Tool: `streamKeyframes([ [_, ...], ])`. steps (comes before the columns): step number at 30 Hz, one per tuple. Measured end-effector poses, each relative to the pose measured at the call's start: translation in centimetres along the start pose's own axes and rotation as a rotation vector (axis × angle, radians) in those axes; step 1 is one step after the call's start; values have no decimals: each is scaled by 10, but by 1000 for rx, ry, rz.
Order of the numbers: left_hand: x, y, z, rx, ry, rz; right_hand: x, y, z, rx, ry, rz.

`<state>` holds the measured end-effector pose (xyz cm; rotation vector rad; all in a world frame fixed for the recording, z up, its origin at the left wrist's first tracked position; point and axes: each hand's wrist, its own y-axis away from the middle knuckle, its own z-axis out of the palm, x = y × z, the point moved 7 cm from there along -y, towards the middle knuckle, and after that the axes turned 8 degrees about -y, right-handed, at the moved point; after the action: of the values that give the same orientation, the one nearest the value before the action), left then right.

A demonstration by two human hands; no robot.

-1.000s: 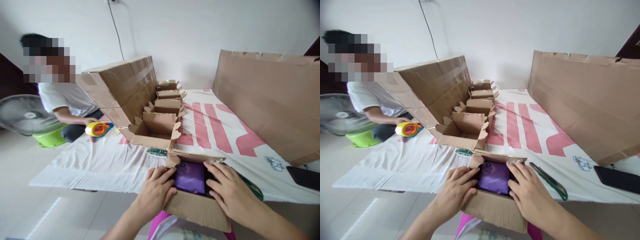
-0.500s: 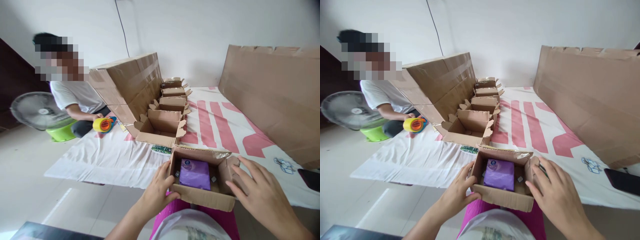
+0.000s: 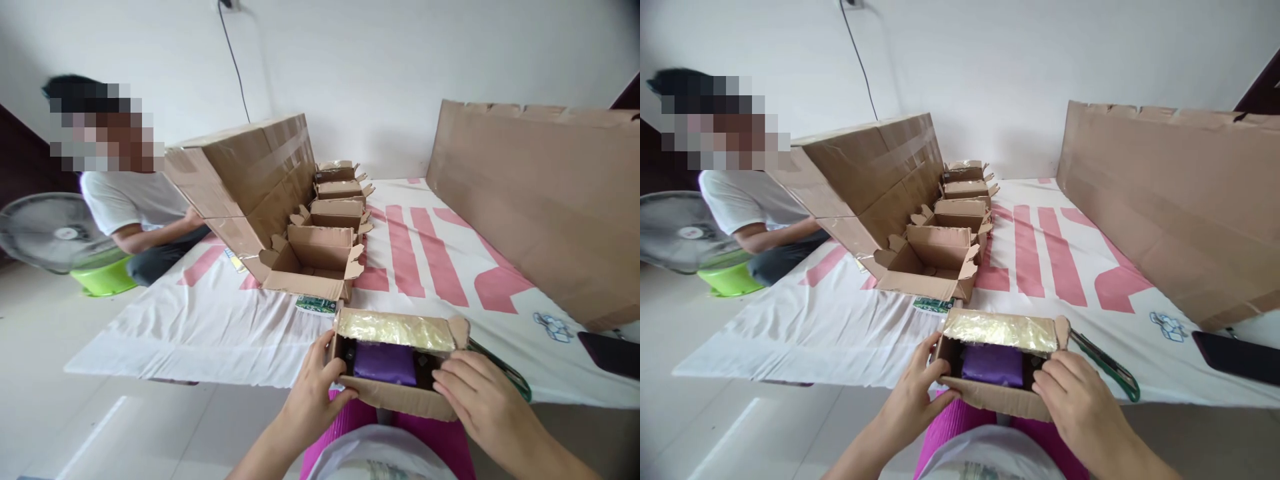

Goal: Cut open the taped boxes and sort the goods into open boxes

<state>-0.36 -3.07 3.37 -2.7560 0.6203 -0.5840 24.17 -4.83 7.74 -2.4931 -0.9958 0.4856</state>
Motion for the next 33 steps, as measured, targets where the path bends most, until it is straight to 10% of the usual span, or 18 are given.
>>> streamKeyframes([
  [8, 10, 2, 3, -60, 35, 68, 15, -12, 12, -115, 200, 8],
  [22, 10, -21, -10, -112, -99, 167, 46, -8, 39, -426, -136, 338],
  [33, -7, -33, 19, -237, 175, -59, 73, 14, 36, -13, -535, 202],
])
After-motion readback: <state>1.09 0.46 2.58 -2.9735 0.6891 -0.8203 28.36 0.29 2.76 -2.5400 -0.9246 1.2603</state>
